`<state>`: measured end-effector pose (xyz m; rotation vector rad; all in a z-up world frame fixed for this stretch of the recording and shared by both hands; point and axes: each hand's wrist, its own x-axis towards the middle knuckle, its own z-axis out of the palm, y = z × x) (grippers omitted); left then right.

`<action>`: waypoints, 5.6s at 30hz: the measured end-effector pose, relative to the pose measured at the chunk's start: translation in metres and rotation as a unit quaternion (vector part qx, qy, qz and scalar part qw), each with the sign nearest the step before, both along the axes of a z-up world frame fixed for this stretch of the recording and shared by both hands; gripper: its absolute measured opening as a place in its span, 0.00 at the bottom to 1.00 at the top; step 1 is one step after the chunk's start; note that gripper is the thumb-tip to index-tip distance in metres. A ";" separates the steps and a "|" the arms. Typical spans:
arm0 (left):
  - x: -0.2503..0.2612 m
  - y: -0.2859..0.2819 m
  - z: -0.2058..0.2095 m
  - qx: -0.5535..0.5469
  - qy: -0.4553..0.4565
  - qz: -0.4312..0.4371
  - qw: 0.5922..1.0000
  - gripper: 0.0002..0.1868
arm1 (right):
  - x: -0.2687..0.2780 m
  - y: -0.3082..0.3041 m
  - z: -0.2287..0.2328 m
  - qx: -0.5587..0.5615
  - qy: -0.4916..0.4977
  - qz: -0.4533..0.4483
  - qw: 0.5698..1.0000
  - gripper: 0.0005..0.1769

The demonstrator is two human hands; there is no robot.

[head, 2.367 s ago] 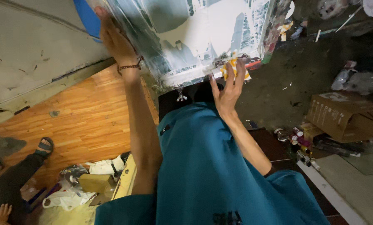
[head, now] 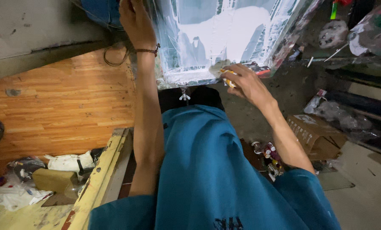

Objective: The person spreads white ink across a screen printing frame using a squeegee. They repeatedly pull the ink from the top to the bottom of the screen, ensuring even coverage over the mesh.

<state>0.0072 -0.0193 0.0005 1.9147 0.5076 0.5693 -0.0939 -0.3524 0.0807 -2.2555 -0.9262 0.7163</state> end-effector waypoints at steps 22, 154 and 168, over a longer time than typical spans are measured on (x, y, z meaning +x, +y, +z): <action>-0.001 -0.007 0.002 -0.069 -0.018 -0.009 0.997 0.20 | -0.001 0.014 0.006 0.196 0.016 -0.029 0.980 0.19; 0.011 0.017 0.047 -0.192 0.077 -0.030 0.978 0.53 | -0.025 -0.132 -0.190 0.104 -0.051 -0.800 0.588 0.45; 0.006 0.023 0.046 -0.098 0.155 -0.045 0.982 0.40 | -0.135 -0.062 -0.112 0.066 -0.279 -0.504 0.815 0.14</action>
